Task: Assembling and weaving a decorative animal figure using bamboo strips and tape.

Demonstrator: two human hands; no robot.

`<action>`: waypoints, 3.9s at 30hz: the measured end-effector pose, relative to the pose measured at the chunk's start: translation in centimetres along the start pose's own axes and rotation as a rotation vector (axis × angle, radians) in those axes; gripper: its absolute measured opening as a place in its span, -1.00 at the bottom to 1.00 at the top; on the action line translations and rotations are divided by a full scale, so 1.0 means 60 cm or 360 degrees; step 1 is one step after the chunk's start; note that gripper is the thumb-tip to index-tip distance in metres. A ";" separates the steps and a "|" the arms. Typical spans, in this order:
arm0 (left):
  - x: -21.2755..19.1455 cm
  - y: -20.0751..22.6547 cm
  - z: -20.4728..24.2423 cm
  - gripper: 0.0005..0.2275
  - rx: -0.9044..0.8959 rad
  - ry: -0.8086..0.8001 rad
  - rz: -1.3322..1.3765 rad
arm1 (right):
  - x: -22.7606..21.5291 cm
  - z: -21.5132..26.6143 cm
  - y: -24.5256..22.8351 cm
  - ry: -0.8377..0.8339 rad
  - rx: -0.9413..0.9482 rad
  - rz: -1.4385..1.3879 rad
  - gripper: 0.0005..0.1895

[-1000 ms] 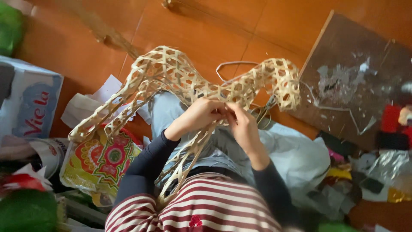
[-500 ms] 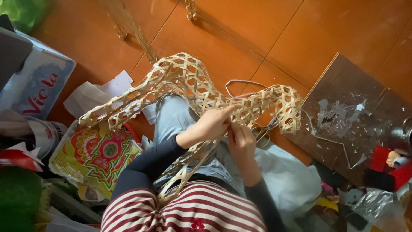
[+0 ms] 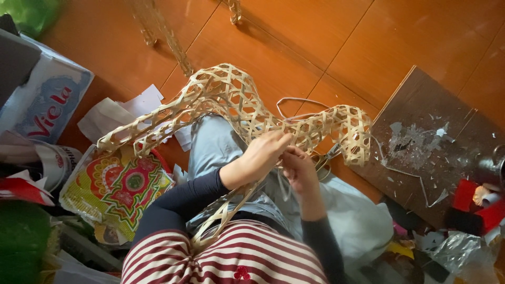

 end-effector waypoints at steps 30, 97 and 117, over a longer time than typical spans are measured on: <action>-0.032 -0.030 -0.069 -0.80 0.0246 -0.0333 0.0489 | 0.055 0.032 -0.155 0.0448 -0.0451 0.0997 -0.80; -0.010 0.052 -0.084 -0.94 0.0343 -0.0192 0.0230 | -0.566 0.114 0.059 0.1389 -0.0117 0.1139 -0.72; 0.071 0.040 -0.082 -0.87 0.0355 -0.0596 0.0297 | -0.018 0.117 -0.124 0.0181 -0.0597 0.1407 -0.60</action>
Point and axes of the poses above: each hand's wrist, its own z-axis away from the middle knuckle, its own x-axis out of the palm, y = z × x, the point moved 10 cm from there along -z, towards the middle knuckle, and after that the axes turned 9 degrees about z, right-handed, at the moved point
